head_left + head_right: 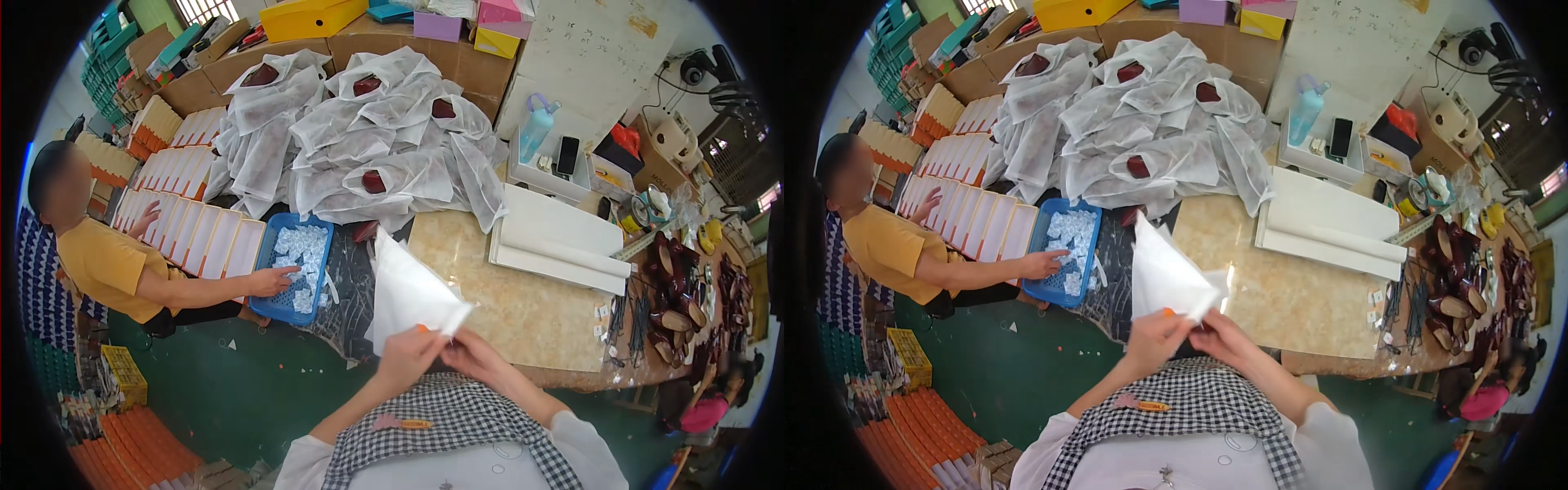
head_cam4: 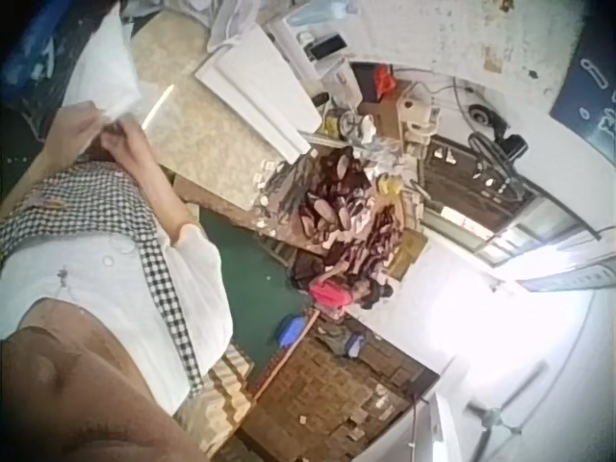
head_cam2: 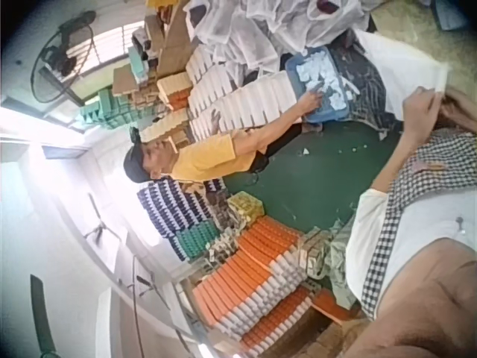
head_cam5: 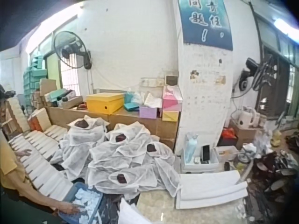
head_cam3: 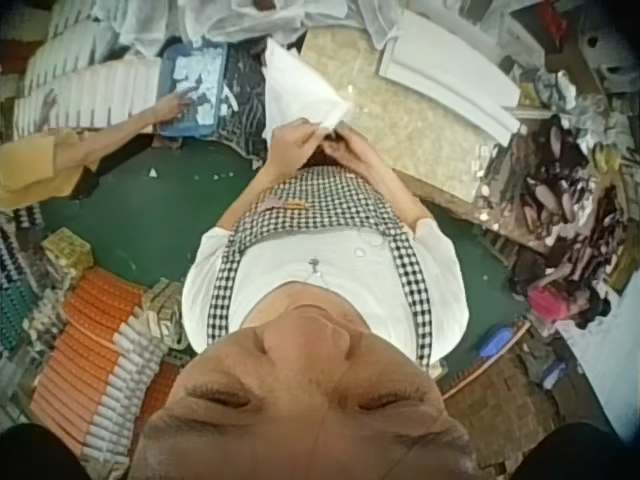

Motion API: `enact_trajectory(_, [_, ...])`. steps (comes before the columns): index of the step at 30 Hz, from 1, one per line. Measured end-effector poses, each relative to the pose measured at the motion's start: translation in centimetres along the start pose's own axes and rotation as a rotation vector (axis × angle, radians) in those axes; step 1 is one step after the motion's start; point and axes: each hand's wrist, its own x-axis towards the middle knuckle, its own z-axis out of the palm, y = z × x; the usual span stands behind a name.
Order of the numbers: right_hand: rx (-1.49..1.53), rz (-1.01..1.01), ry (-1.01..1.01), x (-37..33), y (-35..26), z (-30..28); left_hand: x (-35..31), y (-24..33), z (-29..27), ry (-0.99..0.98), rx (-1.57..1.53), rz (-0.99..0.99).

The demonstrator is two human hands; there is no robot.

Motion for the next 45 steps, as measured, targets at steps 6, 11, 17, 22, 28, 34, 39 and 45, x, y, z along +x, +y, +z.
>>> enact_trajectory(6, [-0.143,-0.347,-0.262,11.7,-7.8,11.2,1.5,-6.7,-11.0,0.611,-0.073,-0.407])
enact_trajectory(11, [-0.715,-0.416,-0.481,8.2,-9.8,13.8,-2.3,-7.2,-18.2,0.879,-0.165,-0.411])
enact_trajectory(17, [-0.666,-0.712,-1.041,-10.7,-14.8,18.5,-2.2,-9.7,-14.5,0.741,-0.009,-0.326])
enact_trajectory(22, [-0.696,-0.788,-1.230,-15.1,-13.5,18.8,0.0,-16.4,-4.3,0.407,0.034,-0.236])
enact_trajectory(28, [-0.769,-0.933,-1.089,-18.4,-12.0,18.6,-0.1,-23.1,7.9,-0.058,0.095,-0.158])
enact_trajectory(34, [-0.856,-1.107,-0.962,-23.8,-12.1,16.0,-2.2,-24.6,10.8,-0.251,0.165,-0.271])
enact_trajectory(39, [-0.876,-1.216,-0.974,-29.1,-14.6,11.1,-1.5,-21.4,8.7,-0.195,0.342,-0.266])
enact_trajectory(45, [-0.846,-0.746,-0.989,-28.3,-17.6,-6.9,-2.8,-13.8,9.4,-0.033,0.503,-0.205])
